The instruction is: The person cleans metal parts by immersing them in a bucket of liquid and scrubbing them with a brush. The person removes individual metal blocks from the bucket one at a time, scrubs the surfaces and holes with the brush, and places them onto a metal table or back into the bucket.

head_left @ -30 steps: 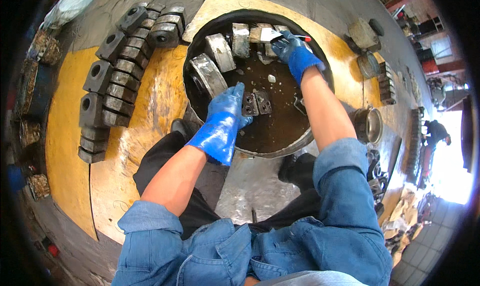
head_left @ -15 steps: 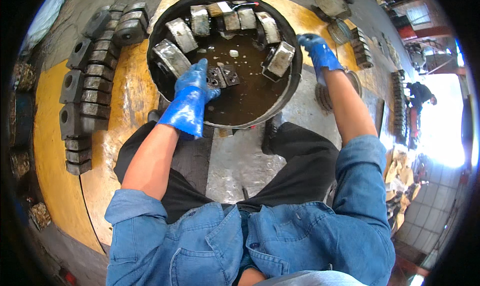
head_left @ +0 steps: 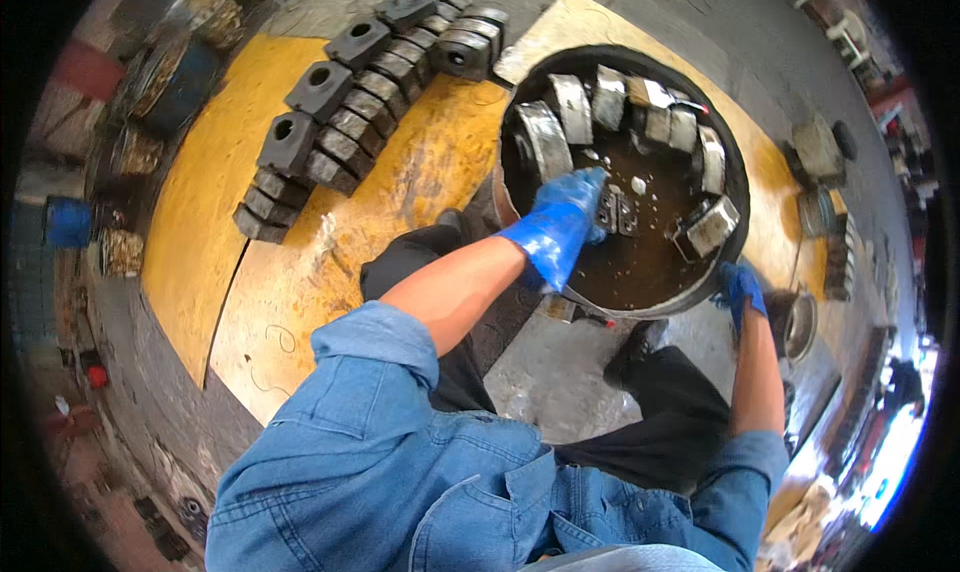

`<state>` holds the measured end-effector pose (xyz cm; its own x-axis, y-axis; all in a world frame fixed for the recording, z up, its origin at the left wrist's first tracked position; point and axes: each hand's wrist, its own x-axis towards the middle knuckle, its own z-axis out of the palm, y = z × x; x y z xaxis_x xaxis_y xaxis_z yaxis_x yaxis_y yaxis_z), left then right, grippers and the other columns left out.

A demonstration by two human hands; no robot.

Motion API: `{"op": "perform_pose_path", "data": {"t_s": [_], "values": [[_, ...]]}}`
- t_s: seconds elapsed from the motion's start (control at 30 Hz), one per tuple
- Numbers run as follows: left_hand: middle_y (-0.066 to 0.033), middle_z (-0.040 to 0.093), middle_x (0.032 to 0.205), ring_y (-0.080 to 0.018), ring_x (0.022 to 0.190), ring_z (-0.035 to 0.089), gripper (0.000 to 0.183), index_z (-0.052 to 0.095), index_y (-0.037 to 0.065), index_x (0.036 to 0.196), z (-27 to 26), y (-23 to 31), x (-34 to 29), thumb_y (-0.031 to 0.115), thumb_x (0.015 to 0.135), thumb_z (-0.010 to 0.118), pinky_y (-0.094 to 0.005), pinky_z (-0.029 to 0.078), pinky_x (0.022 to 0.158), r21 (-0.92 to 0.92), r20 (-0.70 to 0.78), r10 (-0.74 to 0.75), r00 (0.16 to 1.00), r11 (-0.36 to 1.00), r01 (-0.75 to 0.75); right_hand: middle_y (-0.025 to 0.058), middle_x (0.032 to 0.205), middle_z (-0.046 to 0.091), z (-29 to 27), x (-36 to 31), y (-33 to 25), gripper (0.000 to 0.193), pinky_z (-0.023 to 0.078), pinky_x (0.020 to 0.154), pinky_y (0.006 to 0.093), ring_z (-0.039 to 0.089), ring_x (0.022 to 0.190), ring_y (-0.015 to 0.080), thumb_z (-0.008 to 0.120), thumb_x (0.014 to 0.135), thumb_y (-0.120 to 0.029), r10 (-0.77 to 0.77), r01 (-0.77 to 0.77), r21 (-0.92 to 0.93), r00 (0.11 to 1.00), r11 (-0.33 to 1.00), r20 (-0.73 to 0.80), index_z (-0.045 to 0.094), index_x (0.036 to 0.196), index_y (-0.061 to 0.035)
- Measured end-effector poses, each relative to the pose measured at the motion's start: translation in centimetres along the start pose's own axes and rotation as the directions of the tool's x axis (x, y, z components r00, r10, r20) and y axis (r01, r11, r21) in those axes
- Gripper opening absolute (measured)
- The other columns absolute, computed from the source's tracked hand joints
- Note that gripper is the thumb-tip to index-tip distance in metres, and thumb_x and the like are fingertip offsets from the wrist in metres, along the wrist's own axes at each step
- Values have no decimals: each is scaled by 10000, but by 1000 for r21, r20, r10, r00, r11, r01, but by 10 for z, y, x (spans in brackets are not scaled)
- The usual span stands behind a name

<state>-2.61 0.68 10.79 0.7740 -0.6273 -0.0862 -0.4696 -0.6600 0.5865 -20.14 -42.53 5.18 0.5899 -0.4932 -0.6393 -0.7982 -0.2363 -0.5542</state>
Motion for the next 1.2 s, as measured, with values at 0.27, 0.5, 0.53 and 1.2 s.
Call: {"op": "perform_pose_path", "data": {"t_s": [0.27,0.5,0.53,1.2], "values": [[-253,678,1308,-412,1232,662,718,583,24,1385,9,-22,-10,229,780,910,-473,533,1051,1,-111,35,993,999,-35,149,703,646,-10,-70,-50,189,485,494,402,648,537,266,583,1008,-231,-165,225,270,960,936,-228,656,955,-65],[-229,639,1419,-383,1291,645,969,443,32,1559,9,-16,-1,359,780,916,-476,525,1090,138,-2,-18,1000,990,18,100,872,746,-24,-118,-93,244,534,580,342,670,632,192,576,1052,-201,-485,465,-144,815,874,-315,700,1204,-57],[-212,633,1435,-378,1305,637,987,426,59,1579,11,-16,0,365,780,919,-476,524,1093,129,-7,-25,1000,991,25,101,889,755,-2,-108,-94,253,543,591,339,676,643,187,573,1058,-180,-472,455,-128,832,881,-292,702,1236,-54],[-236,556,1540,-399,1392,571,1193,308,66,1652,20,-16,0,386,718,977,-418,461,1186,63,-2,-94,996,994,94,118,1237,775,121,-111,-124,478,575,807,289,739,972,155,576,1113,-424,-568,507,451,823,735,1,661,1415,-64]]}}
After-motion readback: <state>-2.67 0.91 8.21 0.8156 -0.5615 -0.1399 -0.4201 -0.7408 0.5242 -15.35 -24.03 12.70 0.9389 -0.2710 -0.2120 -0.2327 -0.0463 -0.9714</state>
